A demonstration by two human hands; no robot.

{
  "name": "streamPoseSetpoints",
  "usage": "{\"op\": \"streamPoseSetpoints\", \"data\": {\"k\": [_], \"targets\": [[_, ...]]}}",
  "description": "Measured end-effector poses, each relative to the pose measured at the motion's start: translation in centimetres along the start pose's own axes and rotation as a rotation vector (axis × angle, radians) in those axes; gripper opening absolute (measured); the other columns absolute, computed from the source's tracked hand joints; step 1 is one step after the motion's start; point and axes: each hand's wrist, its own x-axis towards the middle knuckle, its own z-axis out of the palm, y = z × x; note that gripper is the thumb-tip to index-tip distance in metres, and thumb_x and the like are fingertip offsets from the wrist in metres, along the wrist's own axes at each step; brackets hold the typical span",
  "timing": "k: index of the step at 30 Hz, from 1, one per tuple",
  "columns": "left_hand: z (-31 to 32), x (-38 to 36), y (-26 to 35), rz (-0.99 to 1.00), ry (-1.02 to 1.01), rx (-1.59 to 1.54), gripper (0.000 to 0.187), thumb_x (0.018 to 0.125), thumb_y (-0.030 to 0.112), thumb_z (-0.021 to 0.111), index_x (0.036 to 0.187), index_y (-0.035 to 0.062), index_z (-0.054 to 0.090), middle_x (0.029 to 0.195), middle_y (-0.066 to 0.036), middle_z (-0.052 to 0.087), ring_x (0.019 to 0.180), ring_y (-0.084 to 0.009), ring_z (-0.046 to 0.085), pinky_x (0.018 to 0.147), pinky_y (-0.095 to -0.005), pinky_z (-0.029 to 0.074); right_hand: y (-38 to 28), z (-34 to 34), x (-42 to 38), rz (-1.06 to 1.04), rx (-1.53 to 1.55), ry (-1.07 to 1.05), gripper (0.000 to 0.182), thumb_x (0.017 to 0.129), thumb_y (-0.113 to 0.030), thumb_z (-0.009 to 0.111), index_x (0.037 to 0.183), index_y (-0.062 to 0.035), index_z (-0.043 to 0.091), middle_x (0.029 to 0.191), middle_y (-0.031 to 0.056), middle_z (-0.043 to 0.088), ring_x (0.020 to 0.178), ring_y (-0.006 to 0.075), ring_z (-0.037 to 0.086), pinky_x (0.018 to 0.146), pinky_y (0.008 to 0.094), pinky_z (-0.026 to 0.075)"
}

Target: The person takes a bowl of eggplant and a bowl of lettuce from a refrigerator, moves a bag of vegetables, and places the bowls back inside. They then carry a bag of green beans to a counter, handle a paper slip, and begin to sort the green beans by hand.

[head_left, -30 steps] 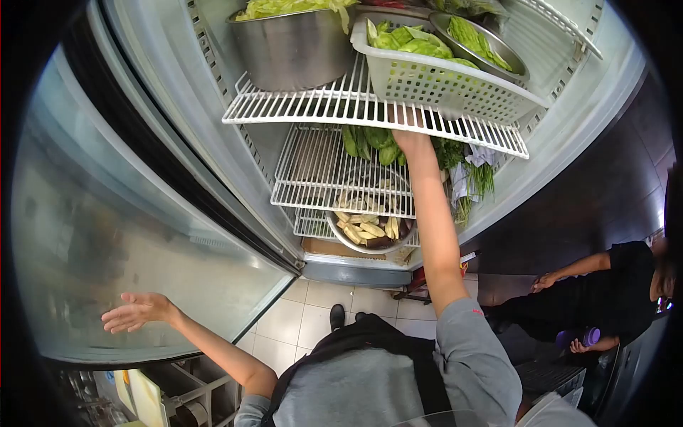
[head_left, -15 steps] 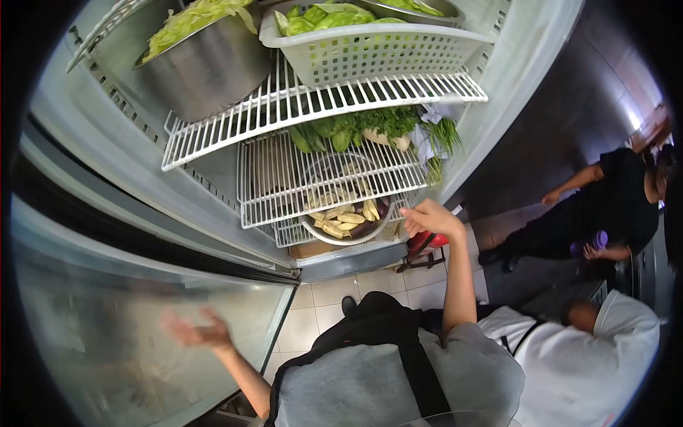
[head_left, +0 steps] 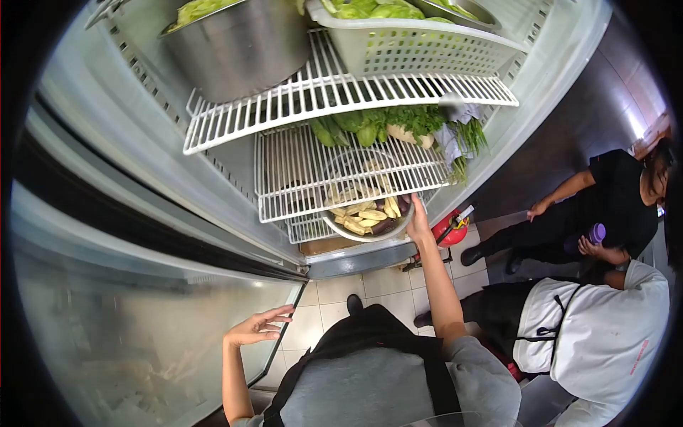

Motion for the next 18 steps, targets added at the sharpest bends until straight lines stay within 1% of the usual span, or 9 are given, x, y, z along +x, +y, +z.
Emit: {"op": "streamPoseSetpoints", "data": {"k": [3,4,6,8,11,13,15,17,18], "targets": [[-0.5,1.7,-0.4,0.037,-0.104,-0.082,0.069,0.084,0.03,0.064,0.14,0.0065,0.03,0.139,-0.009,0.039,0.121,-0.0205,0.045,0.094,-0.033,0.04,0.5,-0.7,2.1,0.037,0.06,0.008,0.031,0.085,-0.044,0.051,0.073,-0.0148,0.051,0.065,-0.0025,0.046,0.064,0.0133,0.045,0.061,0.0276,0.037],[-1.7,3.7,-1.9,0.096,-0.016,0.114,0.069,0.089,0.041,0.054,0.141,0.0056,0.027,0.142,-0.008,0.035,0.124,-0.0219,0.041,0.098,-0.0334,0.037,0.3,-0.5,2.3,0.038,0.07,0.015,0.032,0.085,-0.045,0.051,0.07,-0.0157,0.048,0.062,-0.0035,0.044,0.061,0.0122,0.043,0.057,0.0269,0.035],[-1.1,9.6,1.1,0.103,0.337,-0.059,0.07,0.091,0.05,0.043,0.142,0.005,0.024,0.143,-0.01,0.034,0.128,-0.0236,0.037,0.105,-0.0348,0.028,-0.1,-0.3,2.6,0.031,0.097,-0.056,0.036,0.085,-0.048,0.051,0.066,-0.0179,0.046,0.059,-0.0059,0.041,0.053,0.0091,0.038,0.05,0.0251,0.031],[-2.2,17.1,1.3,0.231,0.583,-0.171,0.067,0.093,0.05,0.033,0.143,0.0065,0.019,0.148,-0.012,0.021,0.137,-0.024,0.019,0.11,-0.0436,0.014,-0.3,0.4,2.3,0.027,0.111,-0.016,0.04,0.085,-0.051,0.053,0.064,-0.0179,0.044,0.058,-0.0053,0.04,0.053,0.0091,0.038,0.051,0.0249,0.032],[-4.1,26.3,0.3,0.295,0.732,-0.606,0.065,0.095,0.045,0.028,0.142,0.0021,0.015,0.149,-0.015,0.017,0.137,-0.0256,0.015,0.111,-0.0447,0.009,-0.4,1.0,1.8,0.067,0.157,0.03,0.041,0.082,-0.053,0.055,0.065,-0.0172,0.046,0.06,-0.0053,0.042,0.055,0.0096,0.039,0.053,0.0247,0.034],[-2.7,28.8,1.7,0.385,0.691,-0.81,0.073,0.091,0.056,0.032,0.137,0.0,0.028,0.142,-0.017,0.03,0.13,-0.0288,0.031,0.109,-0.0417,0.023,-0.3,0.1,1.6,0.084,0.169,-0.158,0.037,0.08,-0.051,0.058,0.07,-0.0161,0.052,0.067,-0.0045,0.051,0.064,0.0118,0.047,0.063,0.0274,0.04],[-1.1,29.3,2.1,0.475,0.673,-0.877,0.073,0.089,0.059,0.033,0.133,0.0,0.036,0.134,-0.017,0.041,0.121,-0.0284,0.042,0.103,-0.0395,0.033,0.4,1.2,0.5,0.092,0.23,0.067,0.033,0.08,-0.048,0.059,0.073,-0.0159,0.053,0.072,-0.003,0.054,0.072,0.0144,0.051,0.072,0.0304,0.043],[0.3,28.0,2.4,0.507,0.608,-0.952,0.072,0.088,0.058,0.036,0.131,0.0,0.039,0.13,-0.018,0.046,0.116,-0.0281,0.048,0.1,-0.0385,0.038,1.3,0.1,-1.0,0.048,0.226,-0.005,0.049,0.082,-0.048,0.053,0.11,-0.0075,0.057,0.107,0.0061,0.062,0.098,0.0207,0.057,0.09,0.0357,0.043],[1.0,27.5,2.2,0.53,0.579,-0.934,0.074,0.088,0.059,0.036,0.132,-0.0005,0.038,0.132,-0.018,0.044,0.119,-0.0279,0.046,0.101,-0.0379,0.036,0.9,0.6,-2.6,0.06,0.238,-0.03,0.048,0.083,-0.047,0.052,0.11,-0.0075,0.056,0.107,0.0063,0.061,0.099,0.0213,0.057,0.092,0.036,0.042]]}}
